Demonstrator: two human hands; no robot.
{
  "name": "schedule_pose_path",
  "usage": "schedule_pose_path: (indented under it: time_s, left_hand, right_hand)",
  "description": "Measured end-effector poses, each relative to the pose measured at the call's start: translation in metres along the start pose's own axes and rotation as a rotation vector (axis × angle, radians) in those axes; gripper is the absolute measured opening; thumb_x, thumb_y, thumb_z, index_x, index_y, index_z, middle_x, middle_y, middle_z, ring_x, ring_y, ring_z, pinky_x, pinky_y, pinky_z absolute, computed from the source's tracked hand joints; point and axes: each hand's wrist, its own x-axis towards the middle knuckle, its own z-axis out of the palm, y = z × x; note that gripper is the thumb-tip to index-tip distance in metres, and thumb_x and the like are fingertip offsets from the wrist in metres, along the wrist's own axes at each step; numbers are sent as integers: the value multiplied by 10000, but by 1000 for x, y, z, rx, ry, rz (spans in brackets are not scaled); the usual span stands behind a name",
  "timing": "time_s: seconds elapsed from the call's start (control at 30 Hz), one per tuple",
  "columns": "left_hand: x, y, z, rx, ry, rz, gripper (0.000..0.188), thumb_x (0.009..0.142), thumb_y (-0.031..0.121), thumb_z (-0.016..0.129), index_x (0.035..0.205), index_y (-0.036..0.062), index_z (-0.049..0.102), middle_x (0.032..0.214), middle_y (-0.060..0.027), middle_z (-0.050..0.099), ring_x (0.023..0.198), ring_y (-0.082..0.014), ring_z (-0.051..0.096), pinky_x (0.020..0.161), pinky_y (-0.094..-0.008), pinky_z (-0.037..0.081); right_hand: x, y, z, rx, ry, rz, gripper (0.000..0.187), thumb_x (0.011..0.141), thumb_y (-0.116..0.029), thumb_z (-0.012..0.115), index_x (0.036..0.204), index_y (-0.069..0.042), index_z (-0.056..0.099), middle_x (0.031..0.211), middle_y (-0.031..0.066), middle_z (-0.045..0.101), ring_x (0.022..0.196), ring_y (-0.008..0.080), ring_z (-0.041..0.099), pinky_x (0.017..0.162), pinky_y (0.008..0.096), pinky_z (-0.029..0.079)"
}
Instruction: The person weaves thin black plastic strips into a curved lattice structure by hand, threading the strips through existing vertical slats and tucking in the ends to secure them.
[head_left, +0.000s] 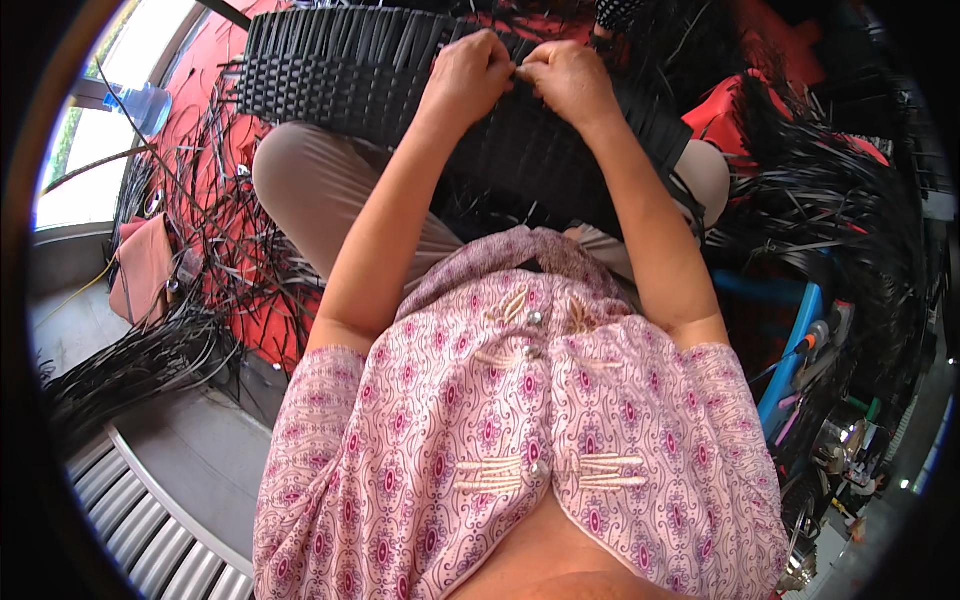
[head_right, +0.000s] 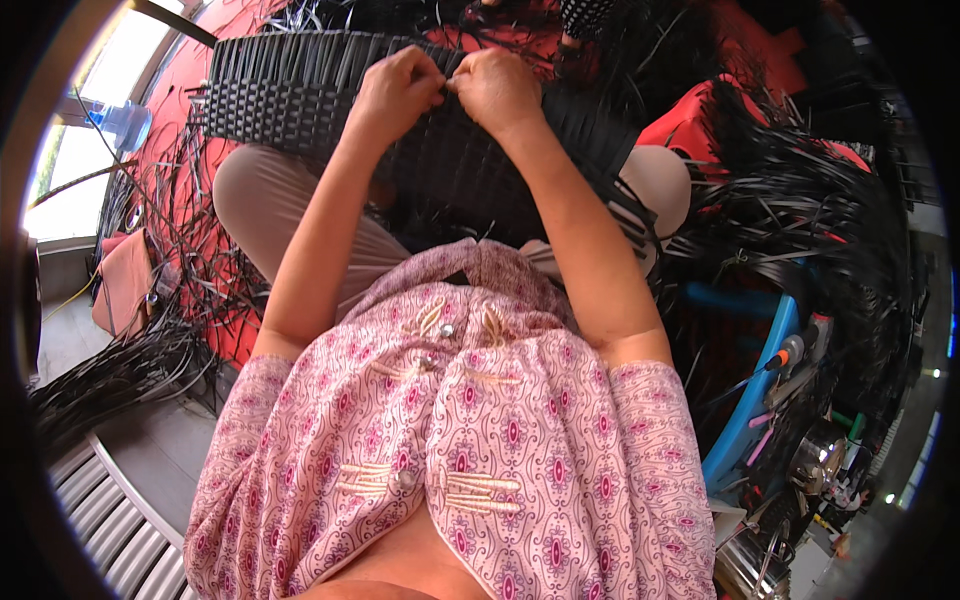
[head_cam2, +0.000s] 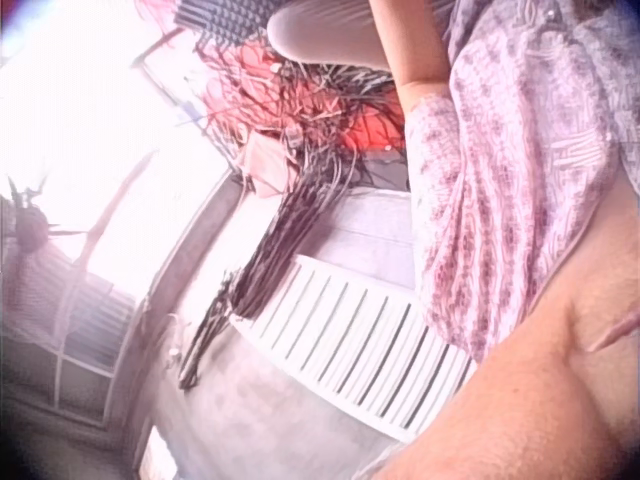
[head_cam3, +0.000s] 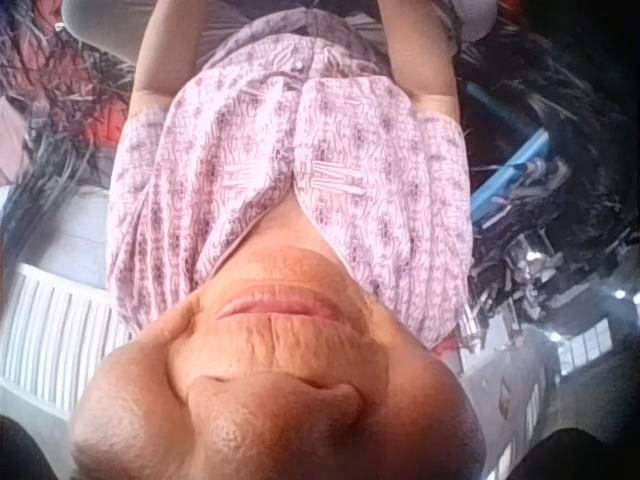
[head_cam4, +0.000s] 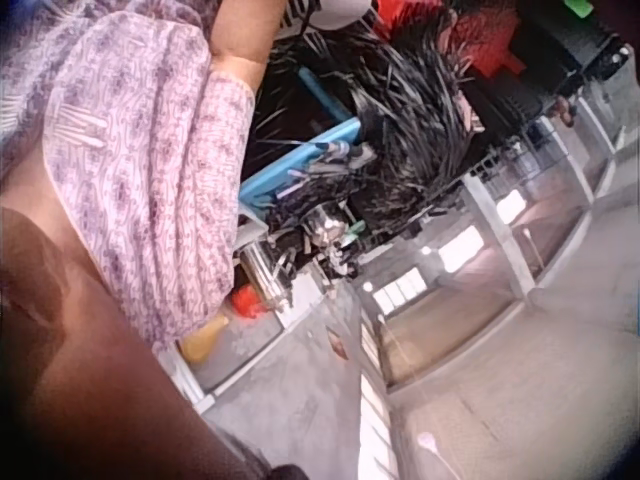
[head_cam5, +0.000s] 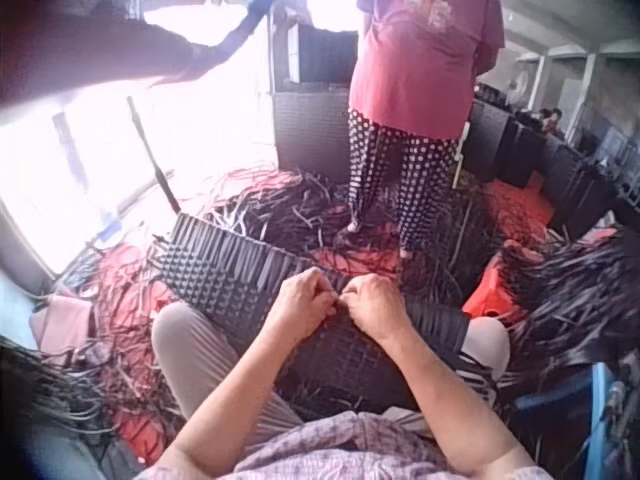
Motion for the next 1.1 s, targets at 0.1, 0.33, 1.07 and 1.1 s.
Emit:
schedule_pose_path:
  time_s: [0.1, 0.33, 1.07, 1.1]
  left_hand:
    - [7, -16, -1, -281, -18, -180, 162, 854, 96, 686, 971, -13, 657, 827, -85, 713, 671, -131, 687, 611, -257, 557]
    - [16, -23, -17, -170, -91, -168, 251, 832, 135, 734, 1045, 14, 677, 865, -42, 702, 724, -93, 648, 636, -240, 514]
    - [7, 45, -112, -574, 102, -170, 120, 875, 52, 666, 992, 35, 649, 810, 36, 614, 682, -64, 553, 598, -216, 444]
    - [7, 29, -107, -554, 111, -101, 167, 879, 77, 685, 1038, 32, 665, 847, 21, 649, 722, -65, 581, 630, -215, 468]
  right_hand:
    - [-1, -7, 2, -19, -1, -5, 196, 834, -302, 716, 901, -129, 778, 873, 134, 734, 873, 319, 710, 775, 438, 555]
    - [-17, -19, 0, -78, 89, -61, 247, 798, -278, 753, 944, -79, 757, 896, 144, 735, 890, 323, 709, 798, 424, 557]
    - [0, -82, -39, 829, -120, -263, 199, 862, -219, 757, 944, -38, 747, 695, 5, 648, 579, 72, 577, 531, 213, 457]
    - [-4, -70, -37, 799, -139, -187, 185, 879, -220, 748, 927, -42, 756, 687, -20, 629, 580, 38, 544, 511, 185, 419]
